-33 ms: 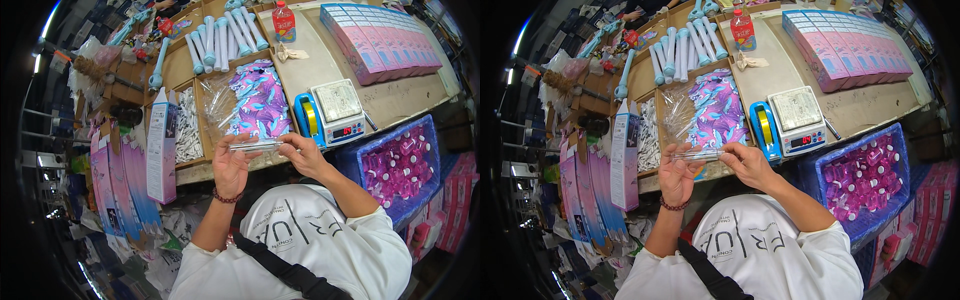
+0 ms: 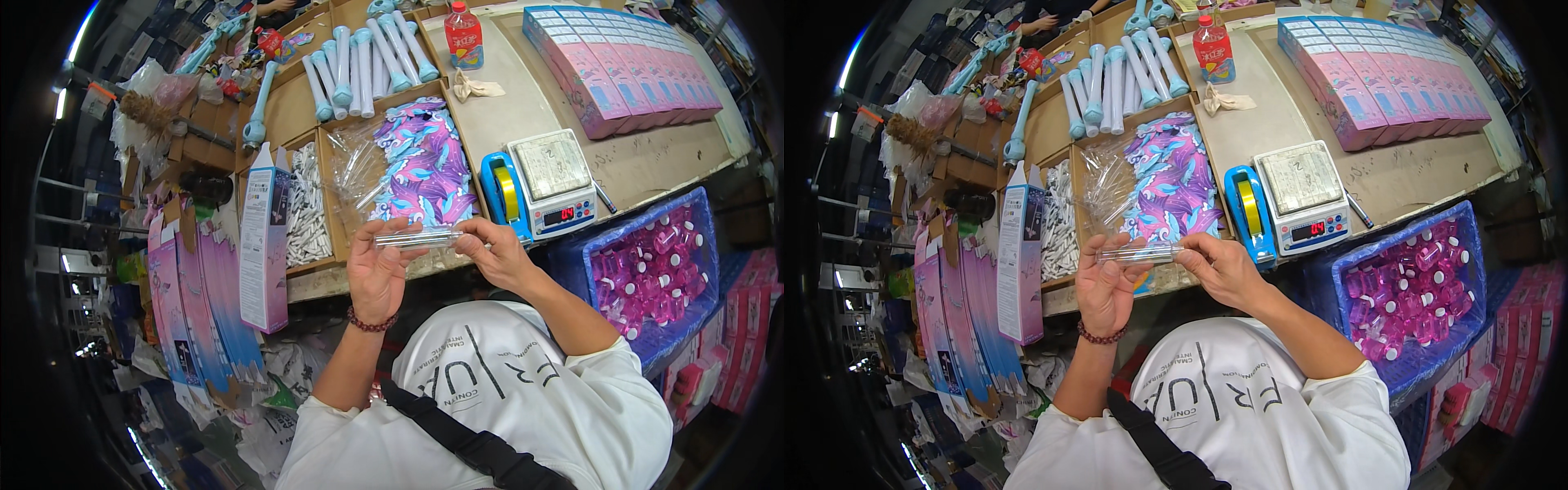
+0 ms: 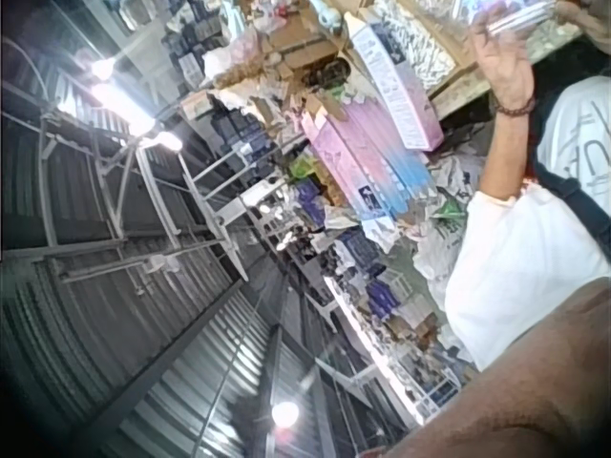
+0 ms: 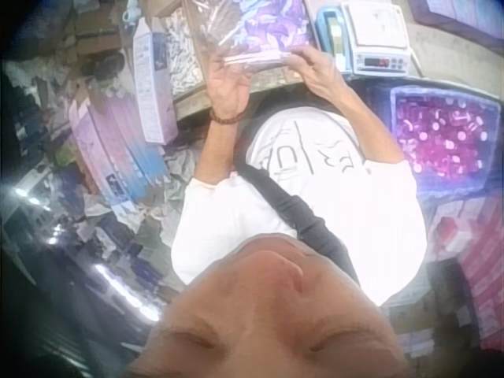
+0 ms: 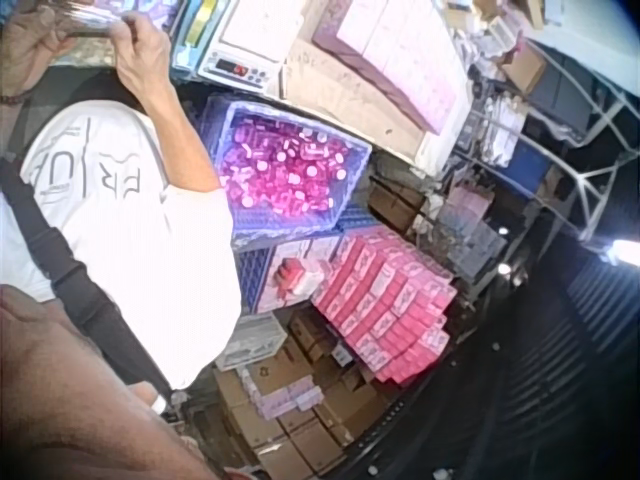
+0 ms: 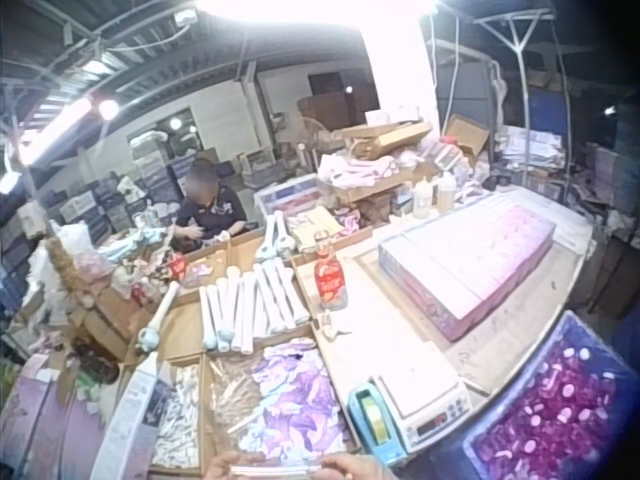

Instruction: The person assembles bubble machines by placing a pink bottle, a blue perforated cap, and white sticks into a small box, then closes the box and stacks it. The person repeats this process with additional components from the table.

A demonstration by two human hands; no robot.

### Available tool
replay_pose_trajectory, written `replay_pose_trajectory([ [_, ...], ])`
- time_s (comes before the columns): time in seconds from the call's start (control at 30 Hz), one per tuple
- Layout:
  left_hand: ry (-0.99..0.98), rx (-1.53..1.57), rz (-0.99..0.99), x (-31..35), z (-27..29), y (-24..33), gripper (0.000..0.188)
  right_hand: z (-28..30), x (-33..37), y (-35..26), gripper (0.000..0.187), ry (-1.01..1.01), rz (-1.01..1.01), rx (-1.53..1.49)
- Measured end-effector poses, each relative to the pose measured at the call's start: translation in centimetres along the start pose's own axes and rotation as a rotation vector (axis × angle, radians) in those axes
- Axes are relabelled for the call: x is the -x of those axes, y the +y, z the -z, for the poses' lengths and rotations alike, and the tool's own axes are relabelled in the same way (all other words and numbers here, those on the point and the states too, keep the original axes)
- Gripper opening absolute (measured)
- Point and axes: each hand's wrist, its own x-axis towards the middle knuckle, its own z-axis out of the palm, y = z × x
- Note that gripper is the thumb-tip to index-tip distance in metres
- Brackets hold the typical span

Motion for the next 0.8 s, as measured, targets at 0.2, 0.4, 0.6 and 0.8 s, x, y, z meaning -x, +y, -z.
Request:
replay_pose_trajectory([
  [0.2, -0.024, 0.011, 0.003, -0.1, -0.1, 0.1, 0.038, 0.2, 0.0, -0.2, 0.037, -0.019, 0.02, -0.001],
  [0.4, -0.036, -0.091, -0.016, -0.2, -0.8, 0.2, 0.04, 0.3, 0.0, 0.7, 0.045, -0.069, -0.089, -0.037],
  [0.6, -0.046, -0.634, -0.028, 0.5, -1.7, 0.1, 0.043, -1.1, -0.3, 3.4, 0.049, -0.217, -0.363, -0.414],
  [0.8, -0.142, -0.843, -0.132, 0.5, -1.3, -0.4, 0.048, -2.1, 0.1, 4.4, 0.05, -0.302, -0.443, -0.444],
])
